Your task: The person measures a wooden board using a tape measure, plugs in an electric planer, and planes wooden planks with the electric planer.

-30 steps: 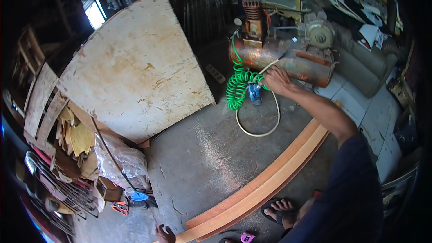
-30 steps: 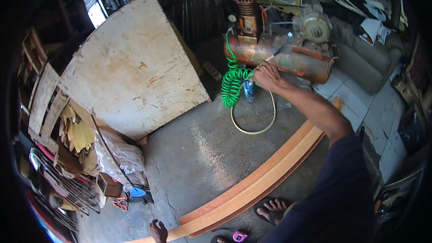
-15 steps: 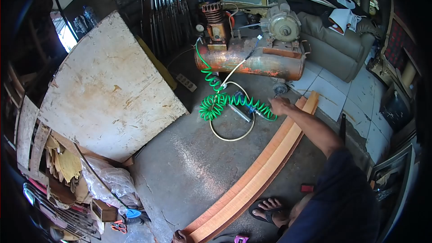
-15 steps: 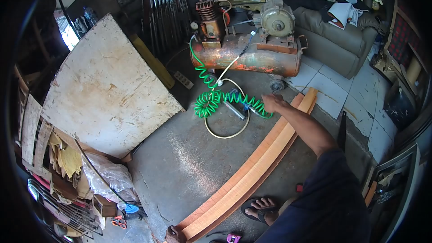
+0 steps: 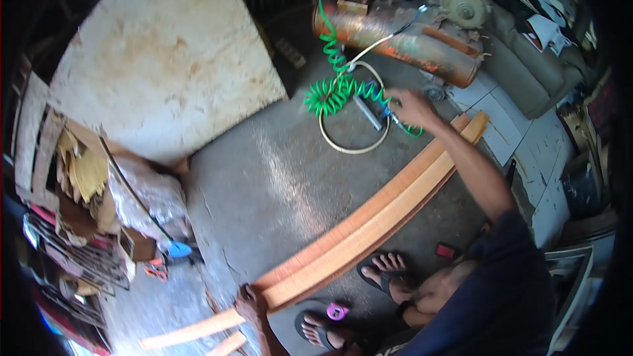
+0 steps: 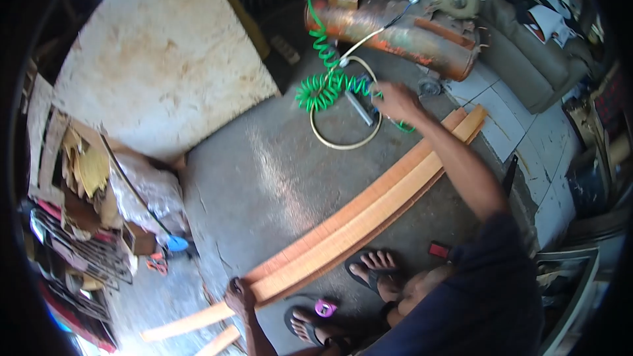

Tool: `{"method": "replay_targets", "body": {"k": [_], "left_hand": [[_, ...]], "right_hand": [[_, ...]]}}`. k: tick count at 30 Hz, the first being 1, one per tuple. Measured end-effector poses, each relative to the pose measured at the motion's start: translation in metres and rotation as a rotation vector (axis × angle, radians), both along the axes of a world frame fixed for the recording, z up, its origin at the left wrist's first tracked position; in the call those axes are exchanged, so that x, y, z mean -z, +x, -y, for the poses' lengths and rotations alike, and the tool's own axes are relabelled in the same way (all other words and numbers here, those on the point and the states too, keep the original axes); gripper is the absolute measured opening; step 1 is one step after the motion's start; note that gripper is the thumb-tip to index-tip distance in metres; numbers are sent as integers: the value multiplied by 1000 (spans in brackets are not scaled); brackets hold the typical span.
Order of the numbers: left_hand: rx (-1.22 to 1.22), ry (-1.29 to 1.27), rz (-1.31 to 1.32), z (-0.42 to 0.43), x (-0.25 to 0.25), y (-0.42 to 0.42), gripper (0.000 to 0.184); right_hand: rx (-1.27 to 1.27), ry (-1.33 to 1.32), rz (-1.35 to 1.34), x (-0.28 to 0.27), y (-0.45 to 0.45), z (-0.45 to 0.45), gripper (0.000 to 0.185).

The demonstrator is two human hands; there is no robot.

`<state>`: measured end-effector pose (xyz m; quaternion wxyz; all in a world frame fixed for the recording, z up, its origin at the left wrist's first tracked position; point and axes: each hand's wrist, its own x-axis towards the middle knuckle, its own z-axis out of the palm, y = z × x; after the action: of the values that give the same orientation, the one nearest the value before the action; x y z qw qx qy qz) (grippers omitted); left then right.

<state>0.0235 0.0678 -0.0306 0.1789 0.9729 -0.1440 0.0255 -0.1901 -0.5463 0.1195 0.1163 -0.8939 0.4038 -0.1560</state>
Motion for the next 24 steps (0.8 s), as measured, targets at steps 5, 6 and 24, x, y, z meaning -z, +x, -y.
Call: {"method": "replay_targets", "body": {"k": [5,6,24], "left_hand": [[6,-4,-44,0,-1,4,27],[3,-20,-73,-1,-2,3,27],[-10,-16,-41,-1,4,7,28]], "right_hand": [[-99,55,105,69,-55,-145,27],[-118,-44,173,91,-63,-163,29],[-114,102,264,110,5,-84,20]]}}
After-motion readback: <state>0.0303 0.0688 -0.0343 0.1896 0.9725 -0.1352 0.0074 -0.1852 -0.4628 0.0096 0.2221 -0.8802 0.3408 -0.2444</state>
